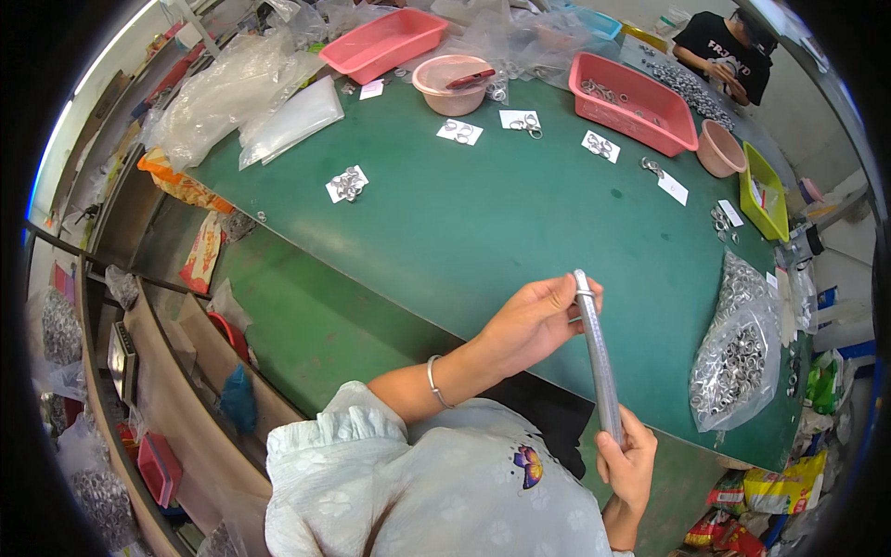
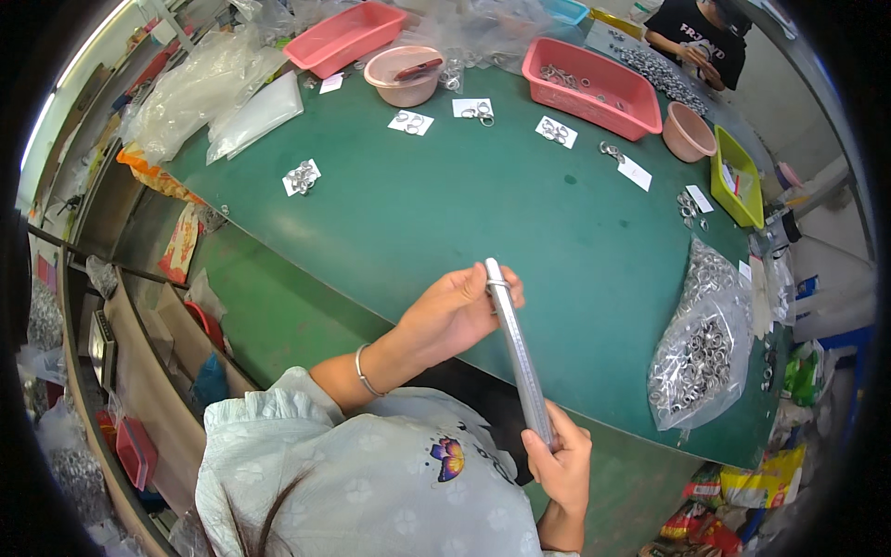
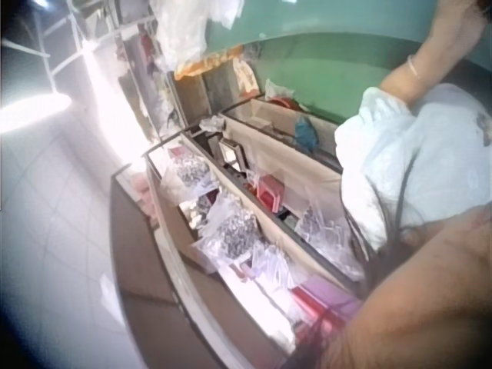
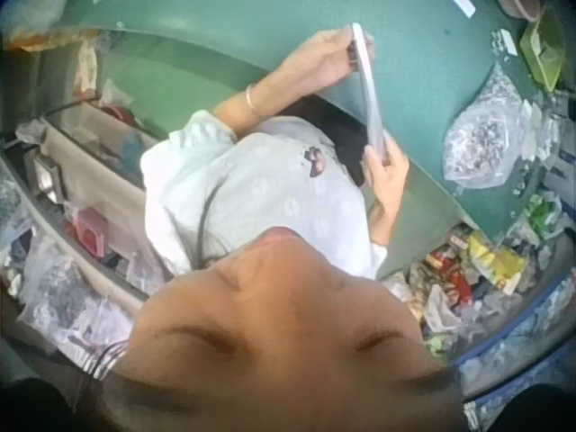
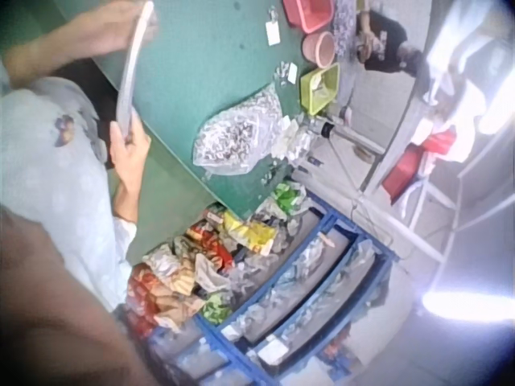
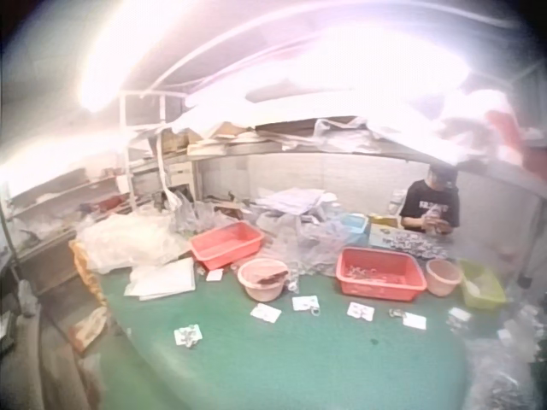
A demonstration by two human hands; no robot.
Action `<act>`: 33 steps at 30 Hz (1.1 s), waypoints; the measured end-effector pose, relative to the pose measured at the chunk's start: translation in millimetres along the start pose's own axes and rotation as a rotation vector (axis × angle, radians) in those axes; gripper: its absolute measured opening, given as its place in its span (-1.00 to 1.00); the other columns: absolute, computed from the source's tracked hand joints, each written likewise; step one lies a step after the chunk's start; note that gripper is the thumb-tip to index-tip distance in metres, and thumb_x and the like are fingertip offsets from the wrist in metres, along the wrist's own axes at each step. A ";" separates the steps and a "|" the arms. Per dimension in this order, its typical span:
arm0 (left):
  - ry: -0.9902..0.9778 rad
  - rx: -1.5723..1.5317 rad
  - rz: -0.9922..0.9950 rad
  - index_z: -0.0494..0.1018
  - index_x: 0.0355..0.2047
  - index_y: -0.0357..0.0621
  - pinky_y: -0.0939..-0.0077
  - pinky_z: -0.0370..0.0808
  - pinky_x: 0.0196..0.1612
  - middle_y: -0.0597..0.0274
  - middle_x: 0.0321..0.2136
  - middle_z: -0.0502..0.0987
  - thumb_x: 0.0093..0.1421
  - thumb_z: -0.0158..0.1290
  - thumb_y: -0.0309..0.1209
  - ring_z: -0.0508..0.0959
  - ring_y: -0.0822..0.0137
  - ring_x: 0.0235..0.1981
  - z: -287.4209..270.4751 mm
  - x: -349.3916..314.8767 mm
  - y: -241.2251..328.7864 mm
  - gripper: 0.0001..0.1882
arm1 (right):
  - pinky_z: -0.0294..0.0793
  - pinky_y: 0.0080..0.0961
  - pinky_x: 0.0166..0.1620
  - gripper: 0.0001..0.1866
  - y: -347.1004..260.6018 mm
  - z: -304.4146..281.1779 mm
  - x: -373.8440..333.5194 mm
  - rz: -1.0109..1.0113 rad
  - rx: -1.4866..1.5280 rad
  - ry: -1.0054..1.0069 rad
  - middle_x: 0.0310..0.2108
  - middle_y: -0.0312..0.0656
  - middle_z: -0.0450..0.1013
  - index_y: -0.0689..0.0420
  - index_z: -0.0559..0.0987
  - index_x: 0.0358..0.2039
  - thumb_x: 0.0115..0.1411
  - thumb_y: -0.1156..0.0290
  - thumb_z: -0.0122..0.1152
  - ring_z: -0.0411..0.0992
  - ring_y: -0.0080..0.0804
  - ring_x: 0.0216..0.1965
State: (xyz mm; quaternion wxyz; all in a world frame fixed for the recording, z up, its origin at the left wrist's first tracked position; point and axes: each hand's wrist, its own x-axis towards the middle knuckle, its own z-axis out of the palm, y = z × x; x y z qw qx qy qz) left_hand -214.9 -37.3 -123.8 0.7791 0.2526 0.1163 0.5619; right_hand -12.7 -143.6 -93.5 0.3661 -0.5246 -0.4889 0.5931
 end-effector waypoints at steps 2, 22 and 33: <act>0.018 -0.001 0.018 0.38 -0.22 -0.30 0.46 0.31 -0.09 0.15 -0.29 0.42 0.24 -0.10 -0.23 0.36 0.39 -0.23 -6.1 -0.6 0.0 -0.67 | 0.01 -0.77 -0.73 -0.63 -2.1 -3.7 0.4 0.002 -0.006 -0.048 -0.67 -0.37 0.29 0.45 0.37 -0.07 0.07 0.65 0.08 0.12 -0.80 -0.78; -0.276 1.343 0.190 0.35 -0.05 -0.22 0.54 0.44 -0.41 0.23 -0.28 0.55 -0.13 0.24 -0.52 0.41 0.41 -0.56 45.7 -20.5 15.0 -0.43 | 0.19 -0.73 -0.82 -0.73 7.6 29.7 54.8 -0.088 0.709 0.019 -0.72 -0.32 0.28 0.23 0.28 -0.19 0.15 0.48 0.11 0.13 -0.69 -0.88; -0.245 0.982 0.256 0.39 -0.13 -0.31 0.53 0.50 -0.28 0.04 -0.27 0.51 -0.14 0.25 -0.61 0.51 0.37 -0.40 37.0 -20.9 0.4 -0.51 | 0.23 -0.72 -0.78 -0.67 10.3 29.4 58.2 -0.265 0.775 -0.024 -0.48 -0.03 0.43 0.18 0.25 -0.21 0.09 0.48 0.19 0.32 -0.55 -0.77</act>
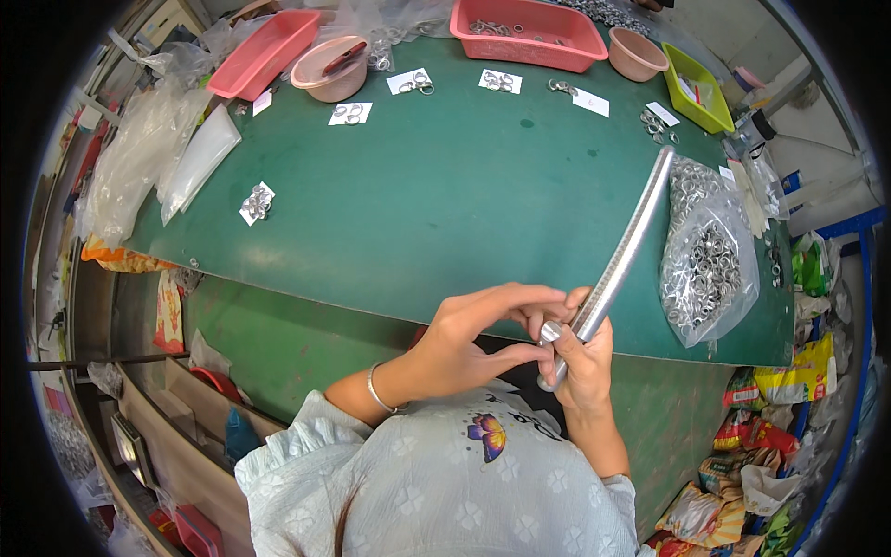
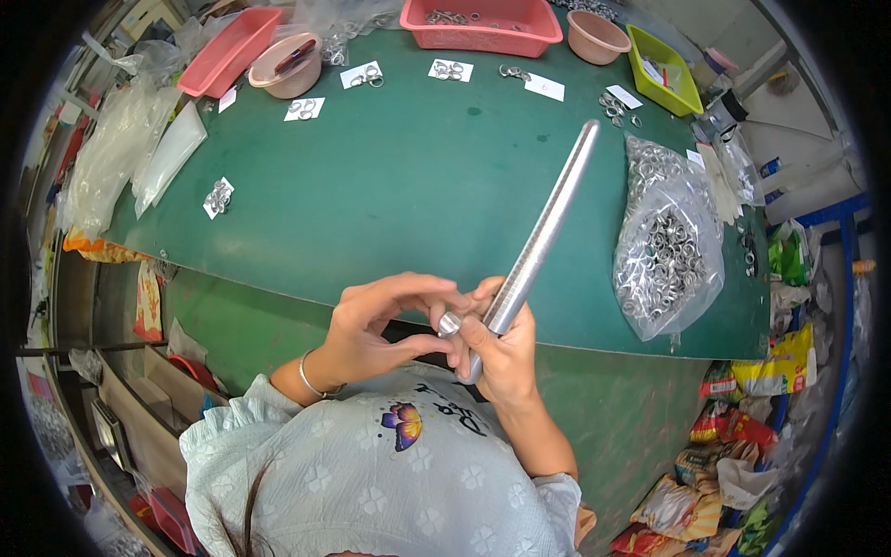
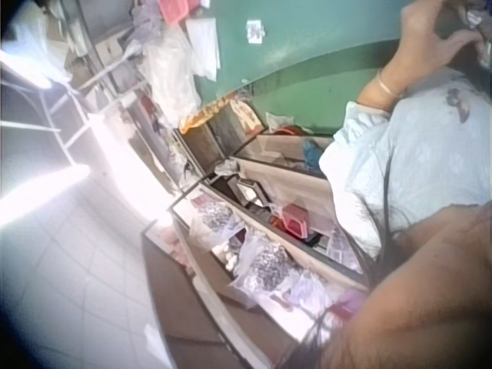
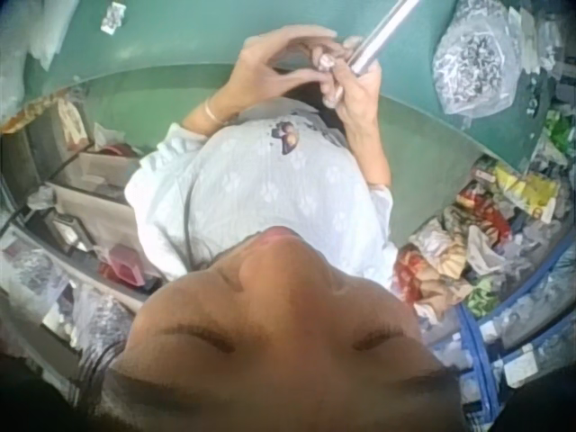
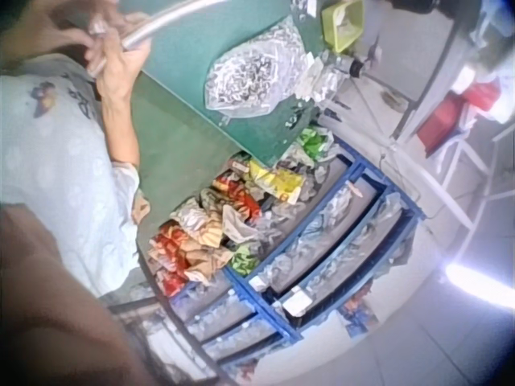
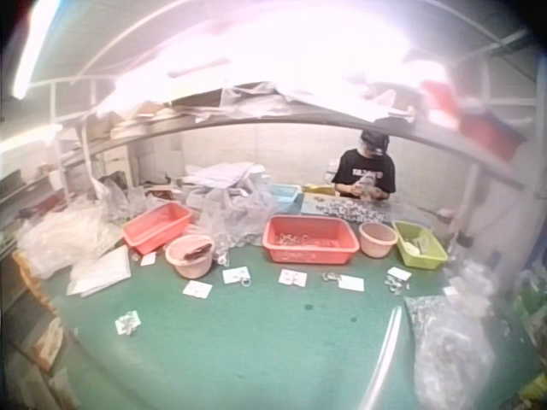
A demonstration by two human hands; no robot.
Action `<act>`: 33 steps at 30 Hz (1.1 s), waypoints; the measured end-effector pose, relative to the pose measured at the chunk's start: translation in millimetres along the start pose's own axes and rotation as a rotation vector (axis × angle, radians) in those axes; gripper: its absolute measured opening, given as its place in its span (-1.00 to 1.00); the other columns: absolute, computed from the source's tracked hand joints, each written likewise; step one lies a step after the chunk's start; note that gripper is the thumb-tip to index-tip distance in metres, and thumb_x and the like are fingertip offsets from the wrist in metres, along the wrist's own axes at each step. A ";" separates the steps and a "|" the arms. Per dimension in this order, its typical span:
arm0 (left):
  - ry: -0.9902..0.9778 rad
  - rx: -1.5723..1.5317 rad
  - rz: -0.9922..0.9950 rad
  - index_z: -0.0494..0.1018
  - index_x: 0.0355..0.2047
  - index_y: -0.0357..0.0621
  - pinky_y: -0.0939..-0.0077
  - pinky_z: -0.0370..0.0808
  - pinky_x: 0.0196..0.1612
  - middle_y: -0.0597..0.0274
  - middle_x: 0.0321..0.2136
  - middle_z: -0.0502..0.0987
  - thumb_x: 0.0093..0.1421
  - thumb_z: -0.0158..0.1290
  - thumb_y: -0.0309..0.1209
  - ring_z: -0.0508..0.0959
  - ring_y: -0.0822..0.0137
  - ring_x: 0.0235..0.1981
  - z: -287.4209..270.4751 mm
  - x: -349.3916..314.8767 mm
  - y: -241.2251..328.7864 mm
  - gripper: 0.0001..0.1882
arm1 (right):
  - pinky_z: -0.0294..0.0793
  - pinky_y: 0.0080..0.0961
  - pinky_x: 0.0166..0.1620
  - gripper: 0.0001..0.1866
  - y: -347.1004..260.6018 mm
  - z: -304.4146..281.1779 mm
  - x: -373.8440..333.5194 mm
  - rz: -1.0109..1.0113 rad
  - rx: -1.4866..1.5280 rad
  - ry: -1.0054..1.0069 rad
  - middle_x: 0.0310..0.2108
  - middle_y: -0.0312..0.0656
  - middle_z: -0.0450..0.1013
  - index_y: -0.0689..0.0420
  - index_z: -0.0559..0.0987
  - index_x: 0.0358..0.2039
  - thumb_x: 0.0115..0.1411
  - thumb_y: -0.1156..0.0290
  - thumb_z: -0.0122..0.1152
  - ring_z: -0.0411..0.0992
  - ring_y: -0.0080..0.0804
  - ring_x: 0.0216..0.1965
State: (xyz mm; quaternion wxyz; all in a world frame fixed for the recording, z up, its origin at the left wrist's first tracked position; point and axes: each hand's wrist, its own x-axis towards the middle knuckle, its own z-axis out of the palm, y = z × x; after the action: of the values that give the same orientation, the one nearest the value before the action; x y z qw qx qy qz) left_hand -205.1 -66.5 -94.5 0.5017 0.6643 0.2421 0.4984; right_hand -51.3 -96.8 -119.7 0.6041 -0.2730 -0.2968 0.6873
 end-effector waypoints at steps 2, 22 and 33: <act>-0.057 0.039 0.022 0.44 -0.18 -0.27 0.55 0.48 -0.31 0.12 -0.27 0.48 -0.13 0.21 -0.63 0.47 0.40 -0.42 -3.9 1.1 0.8 -0.58 | 0.24 -0.73 -0.77 -0.66 1.0 -1.6 -1.1 -0.041 -0.040 0.020 -0.46 -0.01 0.42 0.19 0.25 -0.21 0.07 0.48 0.20 0.33 -0.54 -0.76; -0.013 -0.004 0.092 0.52 -0.34 -0.26 0.62 0.44 -0.39 0.18 -0.38 0.44 -0.22 0.29 -0.58 0.44 0.44 -0.45 9.3 2.1 7.9 -0.65 | 0.45 -0.65 -0.50 -0.65 -4.1 13.3 -6.4 -0.108 -0.042 0.067 -0.61 -0.18 0.38 0.15 0.24 -0.32 0.03 0.44 0.26 0.39 -0.52 -0.65; 0.038 -0.130 0.119 0.51 -0.32 -0.29 0.57 0.43 -0.33 0.11 -0.35 0.41 -0.21 0.29 -0.61 0.44 0.41 -0.40 27.6 5.6 9.6 -0.64 | 0.48 -0.55 -0.37 -0.67 -19.3 8.3 -14.8 -0.075 0.029 0.046 -0.53 -0.14 0.42 0.19 0.27 -0.28 0.05 0.46 0.25 0.45 -0.40 -0.47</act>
State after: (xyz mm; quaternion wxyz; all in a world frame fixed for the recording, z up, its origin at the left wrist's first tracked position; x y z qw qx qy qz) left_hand -179.7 -77.3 -83.4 0.5087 0.6341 0.1788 0.5543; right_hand -42.7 -110.4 -99.7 0.6402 -0.2688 -0.2828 0.6617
